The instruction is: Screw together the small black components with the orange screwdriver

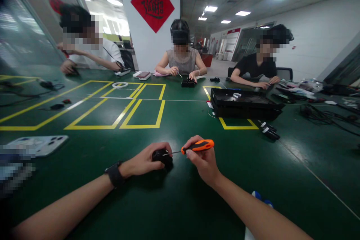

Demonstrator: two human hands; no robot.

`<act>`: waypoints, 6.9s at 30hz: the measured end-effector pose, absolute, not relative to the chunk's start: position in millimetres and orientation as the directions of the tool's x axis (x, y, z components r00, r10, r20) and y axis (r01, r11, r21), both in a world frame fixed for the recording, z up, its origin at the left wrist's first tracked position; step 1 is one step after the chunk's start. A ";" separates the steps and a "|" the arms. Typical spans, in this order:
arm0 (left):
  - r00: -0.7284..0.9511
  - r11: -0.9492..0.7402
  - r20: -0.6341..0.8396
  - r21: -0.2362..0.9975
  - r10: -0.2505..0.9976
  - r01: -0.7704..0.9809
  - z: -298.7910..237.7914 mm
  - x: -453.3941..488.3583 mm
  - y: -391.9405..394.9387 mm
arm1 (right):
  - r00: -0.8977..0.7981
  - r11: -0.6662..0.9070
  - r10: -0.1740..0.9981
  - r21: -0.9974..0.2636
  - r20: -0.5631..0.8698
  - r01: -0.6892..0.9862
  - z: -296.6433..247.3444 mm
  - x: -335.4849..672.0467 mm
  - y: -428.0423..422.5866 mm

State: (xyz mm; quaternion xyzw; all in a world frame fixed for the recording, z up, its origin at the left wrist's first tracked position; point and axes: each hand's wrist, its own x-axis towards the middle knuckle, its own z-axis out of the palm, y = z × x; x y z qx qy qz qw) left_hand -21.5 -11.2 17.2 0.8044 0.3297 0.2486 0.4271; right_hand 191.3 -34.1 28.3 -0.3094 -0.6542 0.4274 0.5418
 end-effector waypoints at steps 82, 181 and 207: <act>0.421 -0.416 0.263 0.848 0.868 0.328 8.8 -19.4 -2.3 | -0.490 0.478 0.793 -0.868 0.361 0.134 31.2 192.3 -38.3; 0.494 -0.523 0.290 0.732 0.820 0.437 9.7 -17.9 -10.6 | -0.486 0.605 0.738 -0.778 0.468 0.169 33.3 186.5 -45.5; 0.462 -0.447 0.258 0.817 0.849 0.364 9.8 -17.5 -6.2 | -0.425 0.760 0.645 -0.589 0.635 0.273 28.8 188.4 -44.9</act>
